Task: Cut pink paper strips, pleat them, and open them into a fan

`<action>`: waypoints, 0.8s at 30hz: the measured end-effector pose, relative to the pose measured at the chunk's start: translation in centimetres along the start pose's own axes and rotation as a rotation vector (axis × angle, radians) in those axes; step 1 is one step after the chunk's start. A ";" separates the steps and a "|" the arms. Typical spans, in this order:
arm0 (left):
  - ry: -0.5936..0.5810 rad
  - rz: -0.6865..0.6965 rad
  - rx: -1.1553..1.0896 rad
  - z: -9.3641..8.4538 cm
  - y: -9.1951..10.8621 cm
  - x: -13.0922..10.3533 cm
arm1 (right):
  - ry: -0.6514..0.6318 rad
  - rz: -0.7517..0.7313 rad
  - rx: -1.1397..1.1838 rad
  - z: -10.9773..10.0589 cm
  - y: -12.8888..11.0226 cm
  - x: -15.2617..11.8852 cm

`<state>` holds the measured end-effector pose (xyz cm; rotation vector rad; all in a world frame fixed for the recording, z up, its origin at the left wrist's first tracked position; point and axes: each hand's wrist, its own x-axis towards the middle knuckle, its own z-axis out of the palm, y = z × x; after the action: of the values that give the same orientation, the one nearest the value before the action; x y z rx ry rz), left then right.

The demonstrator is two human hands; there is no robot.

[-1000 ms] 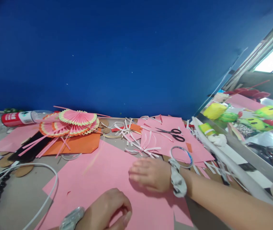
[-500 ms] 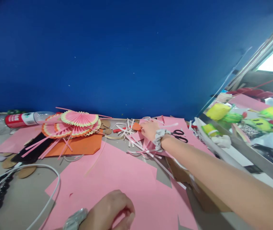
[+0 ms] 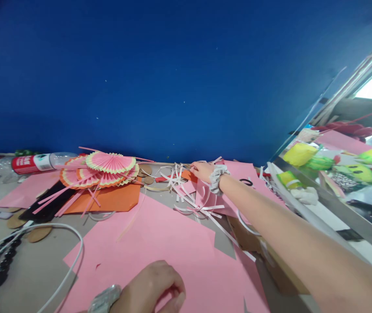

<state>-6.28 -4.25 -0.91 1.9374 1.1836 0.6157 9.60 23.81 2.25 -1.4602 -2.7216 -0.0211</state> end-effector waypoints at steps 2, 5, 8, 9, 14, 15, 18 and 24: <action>0.032 0.042 0.000 0.3 -0.3 0.0 | -0.069 -0.001 0.032 0.2 -0.4 0.5; 0.035 0.061 0.029 0.7 -0.8 0.2 | -0.140 -0.006 0.090 -0.2 -0.7 1.1; 0.020 0.048 0.074 1.1 -1.3 0.6 | -0.114 0.009 0.152 -1.4 -0.4 1.4; 0.020 0.045 0.082 1.2 -1.4 0.6 | -0.088 0.018 0.172 -2.0 -0.1 1.5; 0.053 0.085 0.070 1.5 -1.6 0.5 | 0.151 0.060 0.250 -6.5 1.4 1.9; 0.056 0.084 0.071 1.4 -1.6 0.4 | 0.222 0.069 0.261 -7.6 1.6 1.9; 0.041 0.079 0.090 1.1 -1.3 0.3 | 0.449 0.097 0.287 -10.7 1.5 1.6; 0.054 0.265 0.190 1.4 -2.3 0.1 | 0.940 0.130 0.170 -17.0 -0.5 -1.8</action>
<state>-6.36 -4.04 -3.57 2.2741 1.0576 0.7179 10.89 21.45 19.14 -1.1527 -1.8198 -0.3593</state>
